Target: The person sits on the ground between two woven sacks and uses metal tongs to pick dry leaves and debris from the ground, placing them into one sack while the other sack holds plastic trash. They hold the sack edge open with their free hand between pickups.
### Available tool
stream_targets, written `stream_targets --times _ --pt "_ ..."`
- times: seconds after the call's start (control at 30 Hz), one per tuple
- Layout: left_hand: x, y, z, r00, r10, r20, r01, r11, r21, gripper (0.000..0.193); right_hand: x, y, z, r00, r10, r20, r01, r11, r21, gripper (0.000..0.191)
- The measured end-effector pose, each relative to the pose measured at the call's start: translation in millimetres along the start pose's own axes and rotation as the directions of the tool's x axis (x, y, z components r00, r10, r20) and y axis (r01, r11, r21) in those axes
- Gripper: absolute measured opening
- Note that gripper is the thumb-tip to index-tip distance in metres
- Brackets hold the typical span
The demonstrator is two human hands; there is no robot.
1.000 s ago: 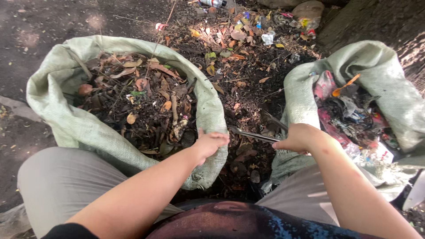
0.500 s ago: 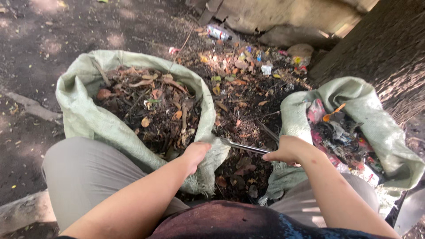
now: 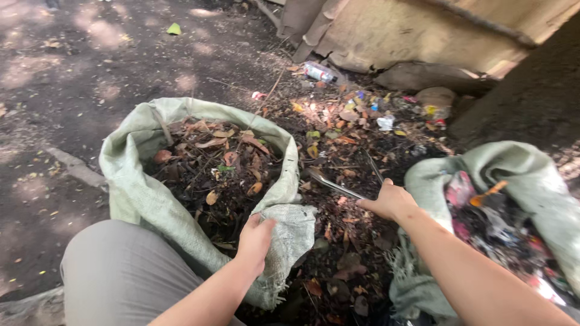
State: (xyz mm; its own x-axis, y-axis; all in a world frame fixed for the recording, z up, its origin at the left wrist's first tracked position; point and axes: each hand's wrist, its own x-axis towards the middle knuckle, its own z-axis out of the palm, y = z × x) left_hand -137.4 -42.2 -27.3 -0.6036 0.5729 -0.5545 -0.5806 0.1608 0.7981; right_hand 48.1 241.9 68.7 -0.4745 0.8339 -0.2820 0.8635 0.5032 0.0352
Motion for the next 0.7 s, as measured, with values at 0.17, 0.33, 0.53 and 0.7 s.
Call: stream_targets --times 0.17,0.33,0.53,0.7 --pt "5.7 -3.2 -0.6 0.995 0.021 -0.102 -0.011 0.995 0.098 0.074 88.0 -36.5 43.7 0.995 0.027 0.096 -0.033 0.998 0.059 0.114" --pt "12.7 -11.3 -5.5 0.99 0.112 -0.088 -0.097 0.983 0.157 0.075 153.6 -79.8 61.0 0.984 0.073 0.165 -0.093 0.988 0.119 0.123" --pt "27.3 -4.0 -6.9 0.974 -0.122 -0.189 0.186 0.907 0.376 0.078 203.4 -111.4 58.3 0.961 0.193 0.198 -0.216 0.971 0.101 0.11" --pt "33.9 -13.6 -7.8 0.992 -0.024 -0.127 0.054 0.969 0.24 0.079 233.0 -100.1 68.3 0.965 0.165 0.204 -0.199 0.967 0.157 0.063"
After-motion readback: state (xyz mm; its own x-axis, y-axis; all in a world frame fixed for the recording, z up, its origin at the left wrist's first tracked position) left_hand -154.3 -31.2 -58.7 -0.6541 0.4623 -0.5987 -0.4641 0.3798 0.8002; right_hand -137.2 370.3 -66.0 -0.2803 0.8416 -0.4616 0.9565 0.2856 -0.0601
